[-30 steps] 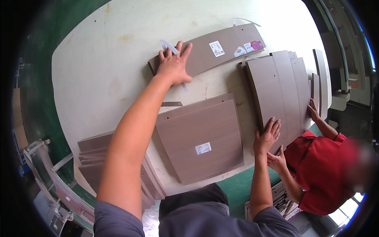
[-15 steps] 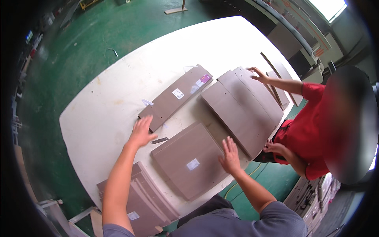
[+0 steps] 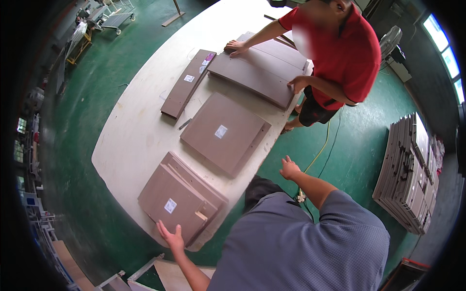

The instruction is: The person sorts wooden boards on a table, uses a machine to wrap a board with plastic strapping, and places it on a large stack on the floor before returning to sort more pieces.

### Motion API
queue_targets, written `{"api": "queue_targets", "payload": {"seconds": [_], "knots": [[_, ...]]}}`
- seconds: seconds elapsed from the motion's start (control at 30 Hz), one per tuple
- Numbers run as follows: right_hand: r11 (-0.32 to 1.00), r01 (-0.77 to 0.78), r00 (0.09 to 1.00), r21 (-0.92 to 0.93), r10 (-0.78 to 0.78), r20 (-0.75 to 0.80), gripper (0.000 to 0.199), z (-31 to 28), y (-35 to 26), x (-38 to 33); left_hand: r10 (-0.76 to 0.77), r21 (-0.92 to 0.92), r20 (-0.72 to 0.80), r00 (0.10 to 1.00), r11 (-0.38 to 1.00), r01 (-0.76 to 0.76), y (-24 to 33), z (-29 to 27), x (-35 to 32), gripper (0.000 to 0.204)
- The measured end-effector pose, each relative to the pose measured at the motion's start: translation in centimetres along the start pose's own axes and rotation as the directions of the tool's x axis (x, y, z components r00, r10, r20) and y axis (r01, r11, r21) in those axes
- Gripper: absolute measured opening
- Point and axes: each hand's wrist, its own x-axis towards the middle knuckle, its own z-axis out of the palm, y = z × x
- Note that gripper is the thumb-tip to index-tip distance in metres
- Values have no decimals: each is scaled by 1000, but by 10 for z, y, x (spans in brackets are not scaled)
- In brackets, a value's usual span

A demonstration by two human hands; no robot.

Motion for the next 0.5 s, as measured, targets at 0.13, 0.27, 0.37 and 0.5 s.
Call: {"api": "queue_targets", "payload": {"seconds": [0.13, 0.27, 0.37, 0.5], "knots": [[998, -5, 993, 65, -2, 116, 49, 65, 57, -10, -53, -13, 35, 998, 998, 54, -23, 7, -73, 92], [998, 61, 957, 18, -64, 282, 51, 158, 116, -15, -90, -92, 138, 986, 990, 104, -7, -1, -100, 93], [988, 149, 934, -23, -134, 331, 50, 193, 137, -34, -80, -133, 154, 985, 986, 101, 4, -9, -115, 94], [989, 145, 936, -23, -129, 328, 48, 197, 135, -42, -56, -125, 92, 994, 990, 68, -7, -2, -135, 100]]}}
